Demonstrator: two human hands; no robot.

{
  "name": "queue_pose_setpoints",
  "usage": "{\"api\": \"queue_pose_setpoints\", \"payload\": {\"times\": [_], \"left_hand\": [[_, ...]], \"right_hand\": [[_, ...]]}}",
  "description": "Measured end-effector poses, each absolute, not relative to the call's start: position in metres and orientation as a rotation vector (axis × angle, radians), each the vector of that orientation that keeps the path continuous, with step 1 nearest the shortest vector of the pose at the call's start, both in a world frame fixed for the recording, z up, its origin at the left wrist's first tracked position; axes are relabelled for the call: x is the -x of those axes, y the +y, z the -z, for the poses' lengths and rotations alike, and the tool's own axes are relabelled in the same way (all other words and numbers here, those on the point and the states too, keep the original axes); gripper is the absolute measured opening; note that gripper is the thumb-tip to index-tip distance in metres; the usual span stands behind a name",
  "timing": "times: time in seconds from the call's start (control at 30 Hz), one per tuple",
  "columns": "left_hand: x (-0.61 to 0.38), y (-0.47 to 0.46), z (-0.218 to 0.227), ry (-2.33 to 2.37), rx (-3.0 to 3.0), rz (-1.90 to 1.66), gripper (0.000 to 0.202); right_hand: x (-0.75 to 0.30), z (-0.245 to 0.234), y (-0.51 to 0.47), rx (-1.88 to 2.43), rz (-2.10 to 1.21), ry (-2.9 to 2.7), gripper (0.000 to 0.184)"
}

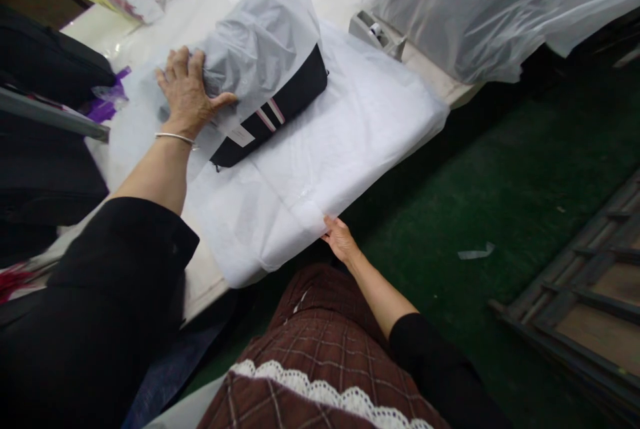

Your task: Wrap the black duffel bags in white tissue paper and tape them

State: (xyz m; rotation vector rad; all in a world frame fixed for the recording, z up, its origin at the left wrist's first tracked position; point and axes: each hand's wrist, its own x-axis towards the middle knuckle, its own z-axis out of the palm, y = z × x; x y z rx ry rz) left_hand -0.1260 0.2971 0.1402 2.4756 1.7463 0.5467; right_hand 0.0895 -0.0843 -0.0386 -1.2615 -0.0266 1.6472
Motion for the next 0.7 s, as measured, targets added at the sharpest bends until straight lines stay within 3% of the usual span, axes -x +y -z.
{"api": "queue_pose_setpoints", "payload": {"times": [0.23, 0.7], "left_hand": [[0.127, 0.299, -0.136, 1.730, -2.591, -0.563, 0.104], [0.117, 0.275, -0.141, 1.753, -2.654, -0.563, 0.101]], "right_hand": [[-0.101, 0.001, -0.068, 1.284, -1.709, -0.174, 0.045], [-0.100, -0.140, 0.030, 1.232, -1.690, -0.651, 0.029]]}}
